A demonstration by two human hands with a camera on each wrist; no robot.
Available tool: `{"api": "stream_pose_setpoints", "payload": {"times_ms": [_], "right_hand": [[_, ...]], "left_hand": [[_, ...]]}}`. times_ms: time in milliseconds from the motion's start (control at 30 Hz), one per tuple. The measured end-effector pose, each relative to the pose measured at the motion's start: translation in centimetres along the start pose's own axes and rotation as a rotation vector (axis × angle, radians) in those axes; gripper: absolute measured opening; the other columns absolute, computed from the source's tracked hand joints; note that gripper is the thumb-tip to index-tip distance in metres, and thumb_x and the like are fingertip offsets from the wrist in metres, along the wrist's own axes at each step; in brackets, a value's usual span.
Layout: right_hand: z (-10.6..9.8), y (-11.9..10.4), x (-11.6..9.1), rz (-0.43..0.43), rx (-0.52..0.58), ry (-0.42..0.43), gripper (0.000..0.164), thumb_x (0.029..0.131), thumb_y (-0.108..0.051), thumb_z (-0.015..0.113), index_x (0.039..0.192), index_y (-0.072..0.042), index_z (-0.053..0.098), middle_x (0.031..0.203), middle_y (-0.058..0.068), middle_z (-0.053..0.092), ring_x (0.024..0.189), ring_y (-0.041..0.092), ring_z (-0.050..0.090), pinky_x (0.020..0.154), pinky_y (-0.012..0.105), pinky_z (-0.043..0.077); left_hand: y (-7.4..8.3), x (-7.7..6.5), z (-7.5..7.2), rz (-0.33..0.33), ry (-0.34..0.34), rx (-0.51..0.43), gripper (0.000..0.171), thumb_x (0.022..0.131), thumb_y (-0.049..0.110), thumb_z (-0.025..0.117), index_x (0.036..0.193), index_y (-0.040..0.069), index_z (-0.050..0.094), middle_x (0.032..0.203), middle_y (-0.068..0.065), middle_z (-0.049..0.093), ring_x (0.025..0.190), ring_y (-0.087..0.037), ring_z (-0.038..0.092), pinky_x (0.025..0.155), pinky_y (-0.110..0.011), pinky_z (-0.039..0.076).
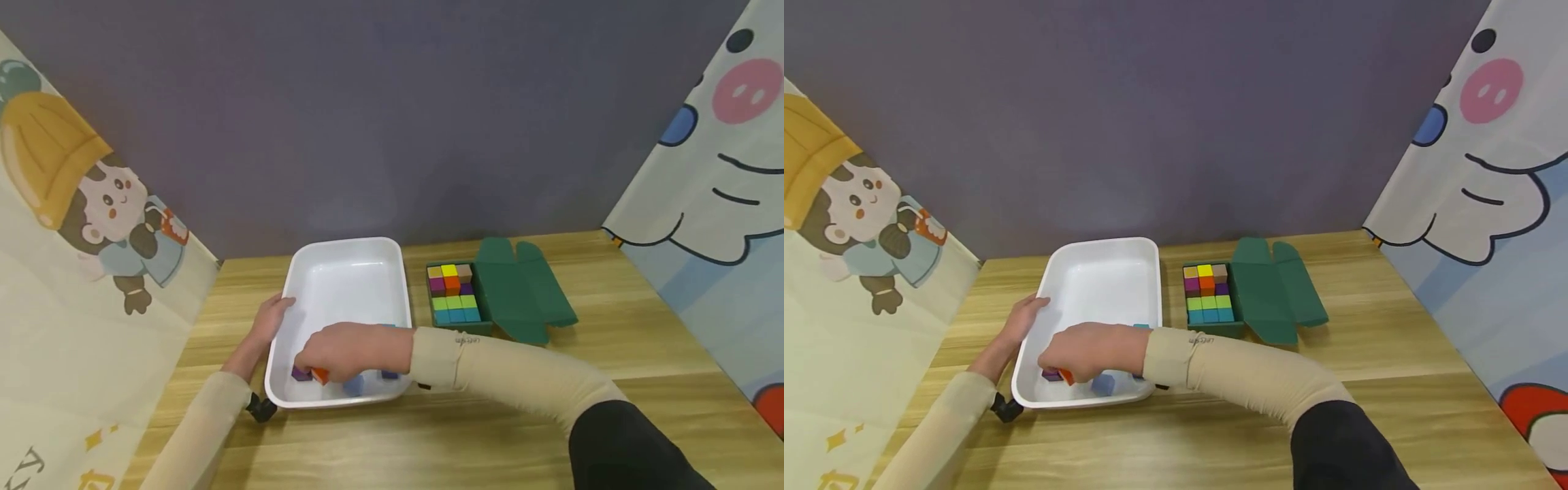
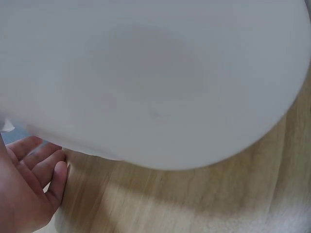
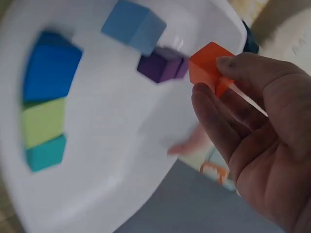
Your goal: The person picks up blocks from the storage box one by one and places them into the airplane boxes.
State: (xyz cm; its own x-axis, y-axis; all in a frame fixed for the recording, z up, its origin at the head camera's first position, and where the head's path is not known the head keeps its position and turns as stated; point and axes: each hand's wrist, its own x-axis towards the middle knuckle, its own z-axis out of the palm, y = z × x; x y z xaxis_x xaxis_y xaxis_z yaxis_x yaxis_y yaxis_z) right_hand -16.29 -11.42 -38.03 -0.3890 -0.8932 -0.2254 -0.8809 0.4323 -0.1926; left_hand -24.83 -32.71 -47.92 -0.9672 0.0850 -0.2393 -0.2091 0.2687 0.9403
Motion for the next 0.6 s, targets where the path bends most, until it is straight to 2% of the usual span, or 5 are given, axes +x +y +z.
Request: {"api": "stream_pose_setpoints", "payload": {"times_ms": [233, 433, 600], "right_hand": [[-1.1, 3.6, -5.5, 0.149, 0.167, 0.079, 0.023, 0.086, -0.01, 0.073, 0.107, -0.016, 0.065, 0.087, -0.009, 0.059, 0.081, 0.009, 0.053, 0.073, 0.017, 0.048], [-1.8, 7.3, -10.9, 0.245, 0.187, 0.17, 0.025, 0.086, -0.01, 0.073, 0.11, -0.01, 0.066, 0.096, -0.004, 0.061, 0.085, 0.014, 0.053, 0.076, 0.021, 0.05], [-1.2, 10.5, -14.8, 0.323, 0.205, 0.248, 0.02, 0.084, -0.005, 0.071, 0.103, -0.009, 0.065, 0.091, -0.003, 0.06, 0.078, 0.014, 0.053, 0.067, 0.025, 0.051]], "left_hand": [[-0.2, 0.1, 0.0, -0.029, -0.002, 0.03, 0.059, 0.102, 0.035, 0.045, 0.149, 0.002, 0.034, 0.121, -0.03, 0.056, 0.086, -0.025, 0.066, 0.071, -0.045, 0.059], [-0.1, 0.2, 0.0, -0.016, 0.0, 0.051, 0.06, 0.101, 0.035, 0.044, 0.147, -0.001, 0.035, 0.121, -0.032, 0.055, 0.086, -0.026, 0.065, 0.071, -0.045, 0.059], [-0.1, 0.1, -0.2, -0.029, -0.014, 0.053, 0.06, 0.102, 0.035, 0.044, 0.148, -0.001, 0.033, 0.122, -0.032, 0.054, 0.089, -0.028, 0.065, 0.072, -0.045, 0.059]]}}
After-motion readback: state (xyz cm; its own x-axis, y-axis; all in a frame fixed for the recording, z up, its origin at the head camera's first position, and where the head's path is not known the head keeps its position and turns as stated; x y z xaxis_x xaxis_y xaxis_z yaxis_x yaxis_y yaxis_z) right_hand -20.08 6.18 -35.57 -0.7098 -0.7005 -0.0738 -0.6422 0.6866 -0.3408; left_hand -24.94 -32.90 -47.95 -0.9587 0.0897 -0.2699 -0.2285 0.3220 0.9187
